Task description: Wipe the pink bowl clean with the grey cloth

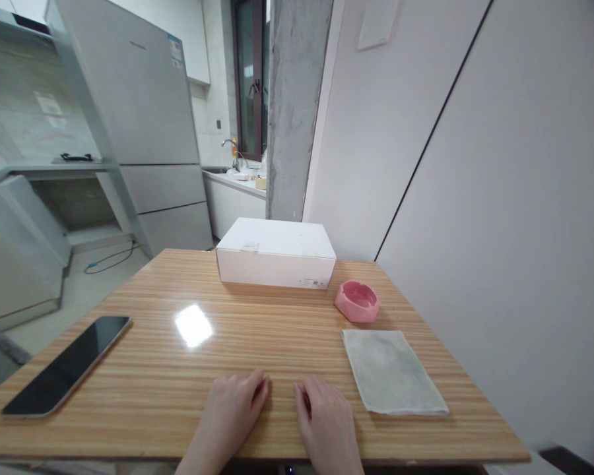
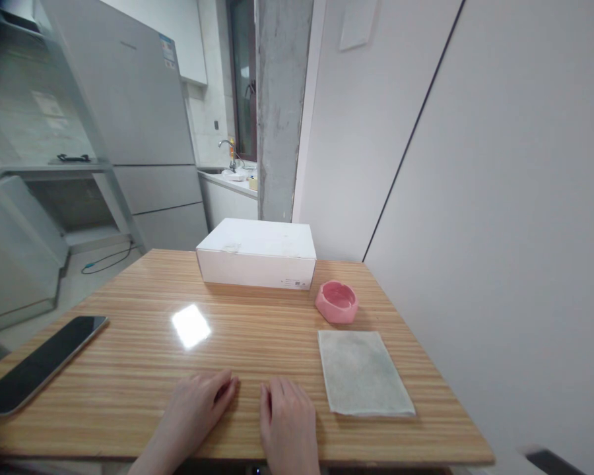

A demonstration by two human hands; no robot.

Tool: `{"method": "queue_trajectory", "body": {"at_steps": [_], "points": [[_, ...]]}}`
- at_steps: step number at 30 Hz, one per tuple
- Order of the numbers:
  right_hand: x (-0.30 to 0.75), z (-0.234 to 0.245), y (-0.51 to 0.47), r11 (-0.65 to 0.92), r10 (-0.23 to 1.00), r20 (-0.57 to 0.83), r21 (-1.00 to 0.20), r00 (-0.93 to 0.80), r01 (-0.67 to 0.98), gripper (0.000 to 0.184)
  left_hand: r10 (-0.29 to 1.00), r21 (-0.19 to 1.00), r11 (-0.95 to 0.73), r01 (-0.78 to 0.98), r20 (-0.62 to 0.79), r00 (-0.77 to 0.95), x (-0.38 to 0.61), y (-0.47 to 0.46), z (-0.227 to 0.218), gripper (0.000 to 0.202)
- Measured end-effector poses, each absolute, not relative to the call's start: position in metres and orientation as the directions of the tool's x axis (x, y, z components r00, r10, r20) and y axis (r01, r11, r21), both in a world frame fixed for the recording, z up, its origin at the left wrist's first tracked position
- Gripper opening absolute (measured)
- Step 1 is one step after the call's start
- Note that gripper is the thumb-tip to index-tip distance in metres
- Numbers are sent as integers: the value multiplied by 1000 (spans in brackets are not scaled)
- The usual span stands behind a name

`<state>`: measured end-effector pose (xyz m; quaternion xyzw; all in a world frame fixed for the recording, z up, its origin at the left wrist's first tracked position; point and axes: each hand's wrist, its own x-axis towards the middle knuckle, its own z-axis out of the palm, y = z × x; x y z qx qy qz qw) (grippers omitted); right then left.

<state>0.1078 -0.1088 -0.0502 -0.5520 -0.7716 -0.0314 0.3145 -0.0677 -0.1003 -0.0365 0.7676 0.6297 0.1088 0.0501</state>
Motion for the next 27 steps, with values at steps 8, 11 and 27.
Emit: {"method": "queue_trajectory", "body": {"at_steps": [8,11,27], "points": [[108,-52,-109,379,841,508,-306,-187,873,34,978,205,-205,957,81,193,-67,-101,-32,37],[108,-52,-110,377,848,495,-316,-188,871,33,978,209,-209,955,70,198,-67,-102,-34,39],[111,-55,-107,330,886,429,-320,-175,888,22,836,749,-530,397,383,393,83,23,32,98]]}}
